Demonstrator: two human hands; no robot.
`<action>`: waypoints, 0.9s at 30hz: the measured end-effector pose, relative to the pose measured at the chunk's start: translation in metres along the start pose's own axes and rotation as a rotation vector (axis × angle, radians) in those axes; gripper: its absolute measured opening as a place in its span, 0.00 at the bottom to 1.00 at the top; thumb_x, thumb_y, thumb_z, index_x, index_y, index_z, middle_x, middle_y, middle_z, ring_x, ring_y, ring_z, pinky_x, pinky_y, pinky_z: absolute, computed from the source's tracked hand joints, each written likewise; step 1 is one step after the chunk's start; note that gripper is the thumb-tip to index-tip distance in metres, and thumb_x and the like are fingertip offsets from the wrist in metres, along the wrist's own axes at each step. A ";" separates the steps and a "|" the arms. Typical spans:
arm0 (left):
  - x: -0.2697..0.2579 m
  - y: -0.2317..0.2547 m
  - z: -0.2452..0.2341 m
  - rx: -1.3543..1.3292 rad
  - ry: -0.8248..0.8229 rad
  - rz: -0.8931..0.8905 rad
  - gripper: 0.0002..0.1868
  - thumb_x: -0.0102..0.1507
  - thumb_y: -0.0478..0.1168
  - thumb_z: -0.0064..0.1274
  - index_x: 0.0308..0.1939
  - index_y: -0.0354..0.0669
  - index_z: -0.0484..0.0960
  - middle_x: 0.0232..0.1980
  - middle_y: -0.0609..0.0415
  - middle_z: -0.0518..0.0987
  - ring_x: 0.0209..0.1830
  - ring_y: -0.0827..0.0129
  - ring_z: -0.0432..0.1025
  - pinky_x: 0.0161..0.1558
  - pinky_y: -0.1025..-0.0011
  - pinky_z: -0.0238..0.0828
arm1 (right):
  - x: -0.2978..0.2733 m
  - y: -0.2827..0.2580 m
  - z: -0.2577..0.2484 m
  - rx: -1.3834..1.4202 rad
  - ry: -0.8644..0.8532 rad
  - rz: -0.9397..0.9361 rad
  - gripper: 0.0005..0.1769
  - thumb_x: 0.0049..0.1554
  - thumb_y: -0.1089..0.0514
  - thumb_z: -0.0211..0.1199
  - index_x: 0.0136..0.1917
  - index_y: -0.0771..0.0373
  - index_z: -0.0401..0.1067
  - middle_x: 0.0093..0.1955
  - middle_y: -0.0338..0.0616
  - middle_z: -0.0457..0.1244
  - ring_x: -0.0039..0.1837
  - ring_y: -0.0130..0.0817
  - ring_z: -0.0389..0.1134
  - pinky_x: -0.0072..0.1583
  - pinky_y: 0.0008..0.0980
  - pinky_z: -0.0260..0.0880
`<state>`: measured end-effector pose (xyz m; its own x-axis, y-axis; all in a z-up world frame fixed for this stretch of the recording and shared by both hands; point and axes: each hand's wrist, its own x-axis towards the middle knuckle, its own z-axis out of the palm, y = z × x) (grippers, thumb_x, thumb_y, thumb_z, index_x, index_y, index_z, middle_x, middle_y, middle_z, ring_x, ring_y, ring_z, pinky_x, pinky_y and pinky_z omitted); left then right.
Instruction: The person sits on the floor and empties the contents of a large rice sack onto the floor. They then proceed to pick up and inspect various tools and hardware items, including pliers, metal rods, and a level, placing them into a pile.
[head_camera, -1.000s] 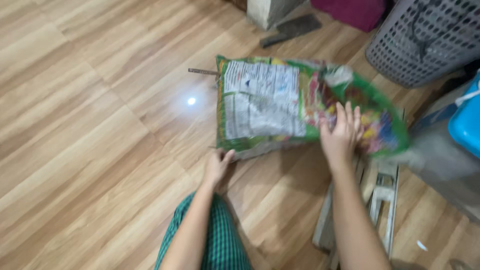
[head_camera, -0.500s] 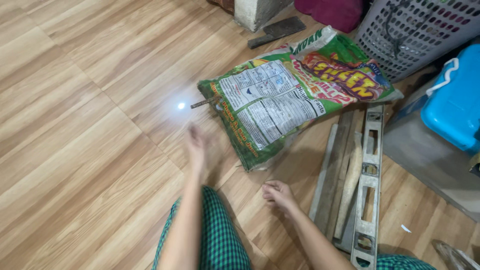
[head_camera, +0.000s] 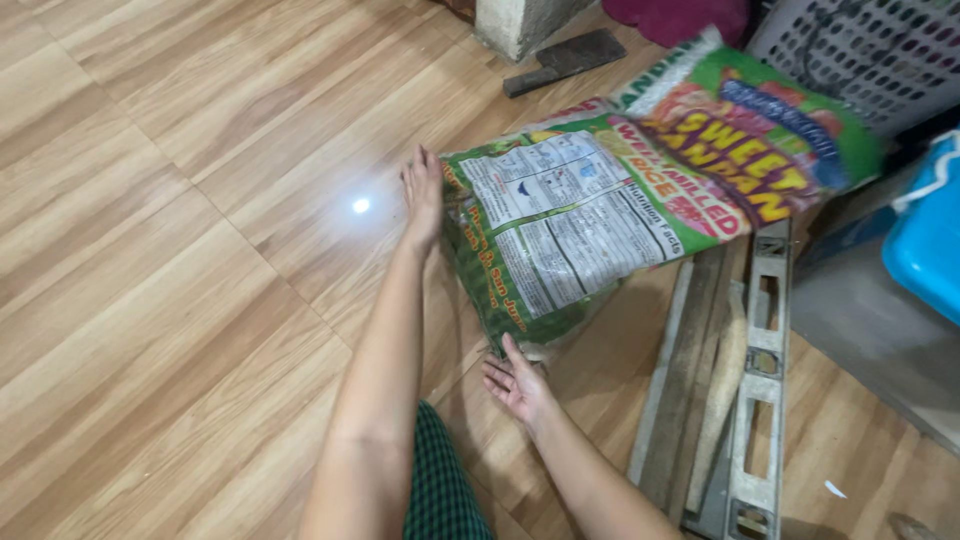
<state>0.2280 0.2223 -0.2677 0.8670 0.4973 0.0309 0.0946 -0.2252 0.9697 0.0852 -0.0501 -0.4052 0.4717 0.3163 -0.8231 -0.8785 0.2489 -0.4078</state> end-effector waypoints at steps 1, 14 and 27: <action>0.007 0.000 -0.004 -0.109 -0.064 -0.057 0.54 0.65 0.76 0.23 0.82 0.44 0.37 0.83 0.43 0.32 0.85 0.49 0.25 0.79 0.53 0.27 | 0.002 0.004 0.001 -0.034 0.019 -0.031 0.33 0.52 0.38 0.69 0.65 0.53 0.65 0.54 0.44 0.67 0.54 0.37 0.70 0.52 0.38 0.73; 0.039 -0.032 0.023 0.295 0.182 -0.028 0.45 0.67 0.73 0.34 0.81 0.55 0.54 0.86 0.48 0.41 0.87 0.48 0.30 0.76 0.32 0.23 | -0.002 0.029 -0.017 -0.296 0.039 -0.442 0.18 0.62 0.49 0.63 0.35 0.60 0.68 0.26 0.34 0.56 0.26 0.25 0.53 0.29 0.28 0.54; -0.182 -0.050 -0.032 0.235 0.199 0.062 0.18 0.66 0.49 0.57 0.46 0.36 0.74 0.45 0.42 0.75 0.47 0.50 0.71 0.51 0.59 0.69 | -0.119 0.019 -0.154 -0.384 0.366 -0.395 0.22 0.55 0.43 0.62 0.54 0.59 0.69 0.41 0.32 0.65 0.37 0.26 0.68 0.36 0.30 0.71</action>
